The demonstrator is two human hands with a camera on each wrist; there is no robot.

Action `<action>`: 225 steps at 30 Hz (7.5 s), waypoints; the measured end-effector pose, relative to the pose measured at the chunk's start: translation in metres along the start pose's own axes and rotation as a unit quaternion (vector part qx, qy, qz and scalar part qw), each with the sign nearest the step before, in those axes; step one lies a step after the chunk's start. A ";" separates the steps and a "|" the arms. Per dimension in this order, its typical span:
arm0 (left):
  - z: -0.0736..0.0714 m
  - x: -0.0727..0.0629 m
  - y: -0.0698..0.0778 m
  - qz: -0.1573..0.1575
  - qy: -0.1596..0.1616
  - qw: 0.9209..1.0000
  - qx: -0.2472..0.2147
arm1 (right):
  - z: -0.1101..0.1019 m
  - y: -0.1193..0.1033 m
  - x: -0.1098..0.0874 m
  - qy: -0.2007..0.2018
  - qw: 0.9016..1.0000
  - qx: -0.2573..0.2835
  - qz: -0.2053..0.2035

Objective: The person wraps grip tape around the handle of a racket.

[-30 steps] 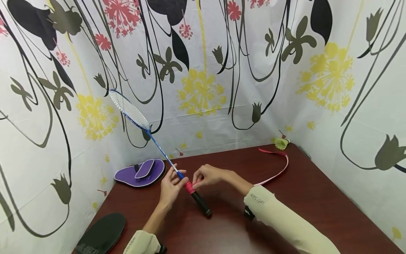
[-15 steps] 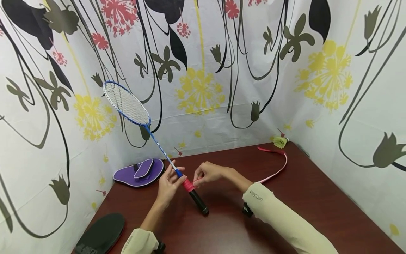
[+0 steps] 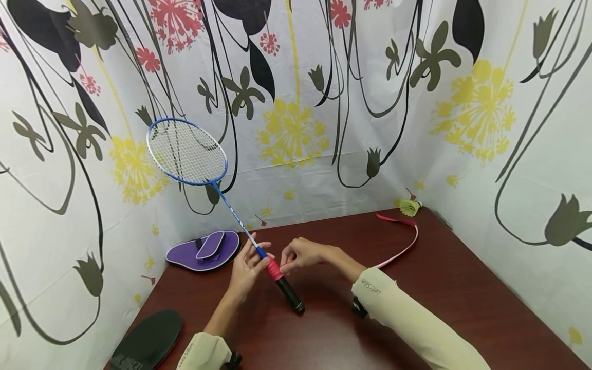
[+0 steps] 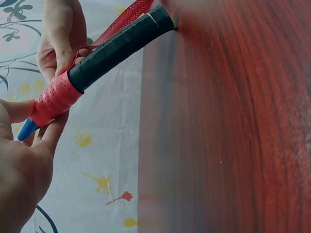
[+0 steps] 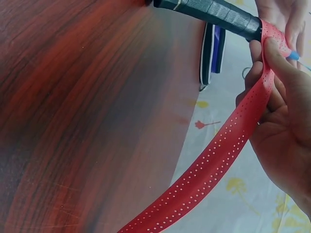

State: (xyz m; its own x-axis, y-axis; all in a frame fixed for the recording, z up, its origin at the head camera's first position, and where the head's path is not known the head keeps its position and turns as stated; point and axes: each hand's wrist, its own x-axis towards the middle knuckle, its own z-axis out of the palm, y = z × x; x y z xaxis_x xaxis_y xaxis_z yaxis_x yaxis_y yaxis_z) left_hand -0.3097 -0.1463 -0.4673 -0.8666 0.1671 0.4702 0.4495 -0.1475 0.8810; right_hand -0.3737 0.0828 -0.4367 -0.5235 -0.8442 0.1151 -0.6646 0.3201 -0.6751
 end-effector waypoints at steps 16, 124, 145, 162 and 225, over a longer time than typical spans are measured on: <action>-0.002 -0.001 0.002 -0.033 -0.012 0.998 -0.047 | 0.004 -0.006 0.003 -0.031 0.999 -0.003 0.024; 0.015 -0.002 0.002 -0.036 0.086 0.992 0.080 | 0.004 -0.004 -0.008 0.008 1.000 -0.017 0.014; 0.008 -0.007 0.004 -0.035 0.046 0.997 0.057 | 0.005 0.006 -0.011 0.004 1.000 -0.013 -0.010; -0.004 -0.012 0.004 -0.068 -0.020 0.995 -0.073 | 0.015 -0.006 -0.004 -0.039 0.999 -0.022 -0.016; 0.004 -0.005 0.010 -0.065 0.079 0.993 0.062 | 0.015 0.002 -0.002 -0.026 0.997 0.068 0.034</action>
State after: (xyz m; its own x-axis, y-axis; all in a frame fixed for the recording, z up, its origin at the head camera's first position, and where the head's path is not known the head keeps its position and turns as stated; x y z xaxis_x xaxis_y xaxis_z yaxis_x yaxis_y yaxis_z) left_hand -0.3001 -0.1450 -0.4603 -0.9376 0.0200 0.3473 0.3471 -0.0113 0.9378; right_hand -0.3660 0.0792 -0.4489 -0.5340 -0.8450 0.0292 -0.5478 0.3195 -0.7732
